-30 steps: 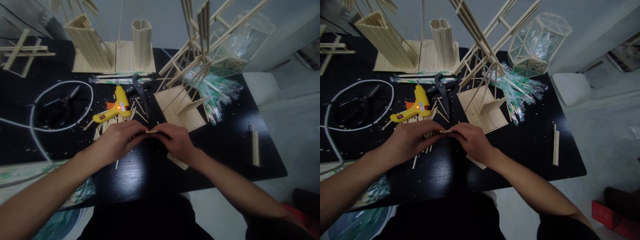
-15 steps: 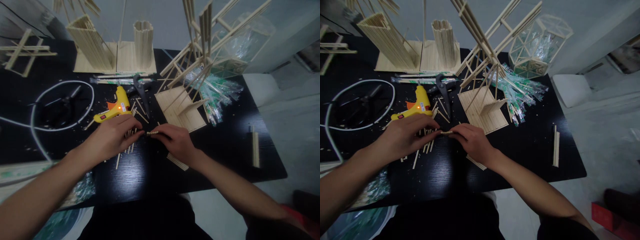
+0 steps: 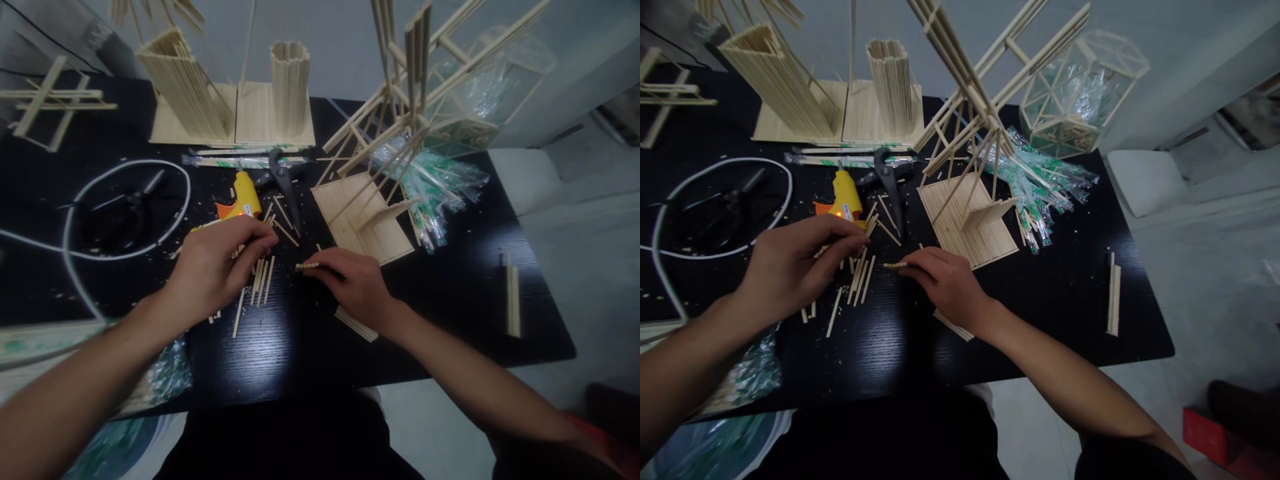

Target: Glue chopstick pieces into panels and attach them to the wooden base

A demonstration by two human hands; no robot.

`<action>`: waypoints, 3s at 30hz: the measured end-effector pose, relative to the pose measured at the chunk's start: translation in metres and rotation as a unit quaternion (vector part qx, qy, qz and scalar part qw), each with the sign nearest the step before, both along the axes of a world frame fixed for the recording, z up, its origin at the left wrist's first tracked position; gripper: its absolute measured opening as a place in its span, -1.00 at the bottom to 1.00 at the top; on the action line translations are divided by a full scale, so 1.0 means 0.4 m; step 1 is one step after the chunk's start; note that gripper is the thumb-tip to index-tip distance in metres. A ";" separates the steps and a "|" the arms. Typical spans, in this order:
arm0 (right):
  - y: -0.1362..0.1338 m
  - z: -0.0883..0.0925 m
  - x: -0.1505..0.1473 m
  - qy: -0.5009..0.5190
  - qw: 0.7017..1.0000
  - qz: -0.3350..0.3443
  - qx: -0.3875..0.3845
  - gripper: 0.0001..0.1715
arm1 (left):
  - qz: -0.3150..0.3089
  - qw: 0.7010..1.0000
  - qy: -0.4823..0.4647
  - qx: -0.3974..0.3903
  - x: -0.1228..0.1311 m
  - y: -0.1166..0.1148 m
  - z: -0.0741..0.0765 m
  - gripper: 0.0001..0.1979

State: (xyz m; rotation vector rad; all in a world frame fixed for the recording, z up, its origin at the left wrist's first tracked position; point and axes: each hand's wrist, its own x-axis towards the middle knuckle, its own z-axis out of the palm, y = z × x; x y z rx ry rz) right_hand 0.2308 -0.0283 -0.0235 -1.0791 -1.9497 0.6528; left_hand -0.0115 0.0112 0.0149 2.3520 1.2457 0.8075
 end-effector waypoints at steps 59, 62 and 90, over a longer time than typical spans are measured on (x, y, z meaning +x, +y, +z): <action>0.014 0.027 -0.003 0.205 0.945 -0.071 -0.246 -0.82 | -0.014 0.998 -0.056 0.008 0.007 -0.012 0.008 -0.80; 0.011 0.022 -0.005 0.210 0.944 -0.072 -0.246 -0.86 | -0.030 0.999 -0.028 0.027 0.005 -0.009 0.008 -0.68; -0.001 -0.008 -0.003 0.020 1.000 0.013 -0.012 -0.89 | -0.200 0.979 0.017 -0.018 0.030 -0.005 -0.053 -0.87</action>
